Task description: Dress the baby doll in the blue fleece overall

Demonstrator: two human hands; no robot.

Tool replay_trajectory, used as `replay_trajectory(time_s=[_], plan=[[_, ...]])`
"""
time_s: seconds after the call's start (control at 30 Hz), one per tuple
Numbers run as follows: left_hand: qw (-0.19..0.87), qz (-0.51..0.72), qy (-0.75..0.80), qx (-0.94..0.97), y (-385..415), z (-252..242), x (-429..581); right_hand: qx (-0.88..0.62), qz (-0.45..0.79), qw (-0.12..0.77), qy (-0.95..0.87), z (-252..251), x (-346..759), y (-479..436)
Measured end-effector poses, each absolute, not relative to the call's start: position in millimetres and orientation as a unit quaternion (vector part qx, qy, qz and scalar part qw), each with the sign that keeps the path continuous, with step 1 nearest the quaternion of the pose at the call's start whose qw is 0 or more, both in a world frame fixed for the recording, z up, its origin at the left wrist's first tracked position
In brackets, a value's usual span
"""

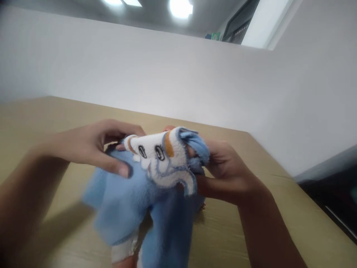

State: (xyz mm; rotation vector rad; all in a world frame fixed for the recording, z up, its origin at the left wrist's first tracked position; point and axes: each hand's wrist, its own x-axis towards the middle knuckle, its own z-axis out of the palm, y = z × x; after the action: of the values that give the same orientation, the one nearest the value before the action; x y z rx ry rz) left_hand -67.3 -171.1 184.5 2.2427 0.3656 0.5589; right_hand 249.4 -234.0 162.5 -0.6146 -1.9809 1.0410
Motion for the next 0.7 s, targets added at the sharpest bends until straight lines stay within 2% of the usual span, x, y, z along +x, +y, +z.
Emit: replay_trajectory(time_s=[0.07,0.13,0.23,0.3,0.33,0.43,0.6,0.7], plan=[[0.365,0.182,0.134,0.903,-168,185,-68,-0.225,0.404,0.383,-0.8,162,251,-233],[0.369,0.204,0.096,0.902,-169,184,-68,-0.257,0.402,0.342,-0.809,162,248,-231],[0.412,0.264,0.039,0.871,-175,181,-65,-0.271,0.41,0.217,-0.843,160,230,-226],[0.426,0.289,0.055,0.856,-181,178,-64,-0.211,0.432,0.144,-0.865,157,215,-223],[0.425,0.295,0.074,0.853,-183,178,-64,-0.178,0.445,0.134,-0.868,155,208,-223],[0.423,0.275,0.128,0.854,-183,176,-66,-0.156,0.439,0.183,-0.866,152,201,-226],[0.482,0.212,0.128,0.841,-171,173,-78,-0.26,0.483,0.296,-0.782,157,221,-241],[0.502,0.251,0.104,0.821,-168,172,-77,-0.271,0.457,0.279,-0.8,161,223,-242]])
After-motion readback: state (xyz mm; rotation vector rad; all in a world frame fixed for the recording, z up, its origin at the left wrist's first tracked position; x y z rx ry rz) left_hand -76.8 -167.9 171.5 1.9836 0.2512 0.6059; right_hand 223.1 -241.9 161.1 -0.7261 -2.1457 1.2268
